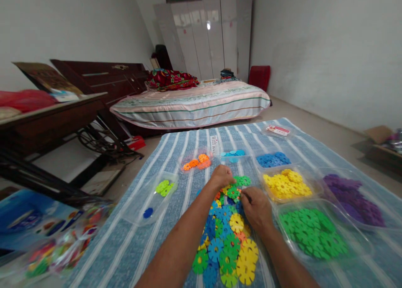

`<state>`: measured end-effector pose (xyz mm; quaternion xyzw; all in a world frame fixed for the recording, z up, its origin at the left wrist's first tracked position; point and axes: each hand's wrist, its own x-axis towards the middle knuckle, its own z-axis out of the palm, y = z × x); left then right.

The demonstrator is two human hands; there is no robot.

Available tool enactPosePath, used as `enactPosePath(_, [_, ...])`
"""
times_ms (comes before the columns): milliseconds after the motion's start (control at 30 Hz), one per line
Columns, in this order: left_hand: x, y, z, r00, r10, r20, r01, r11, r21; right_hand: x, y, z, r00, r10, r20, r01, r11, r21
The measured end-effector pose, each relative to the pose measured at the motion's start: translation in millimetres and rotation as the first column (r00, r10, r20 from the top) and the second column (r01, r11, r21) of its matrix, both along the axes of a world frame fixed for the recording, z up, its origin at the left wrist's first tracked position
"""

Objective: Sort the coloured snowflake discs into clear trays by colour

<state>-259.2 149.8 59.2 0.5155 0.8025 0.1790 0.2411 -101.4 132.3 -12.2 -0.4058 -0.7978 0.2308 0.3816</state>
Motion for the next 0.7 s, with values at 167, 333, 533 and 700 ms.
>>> enactPosePath(167, [8,-5,19.2,0.985,0.035,0.172,-0.045,0.998,0.054,0,1,-0.8,1.000,-0.002,0.007,0.002,1.000,0.003])
enactPosePath(333, [46,-10,52.9,0.753,-0.227,0.618,0.148,0.973,0.178,0,0,0.9,1.000,-0.019,-0.017,0.019,1.000,-0.022])
enactPosePath(533, [59,5,54.7,0.938,-0.293,0.185,0.262,0.950,0.171,0,0,2.6,0.999,0.019,-0.032,-0.021,0.999,-0.047])
enactPosePath(700, [37,13,28.5,0.939,-0.147,-0.311,0.138,0.989,-0.052,0,-1,2.6,1.000,0.006,-0.007,-0.006,0.999,-0.045])
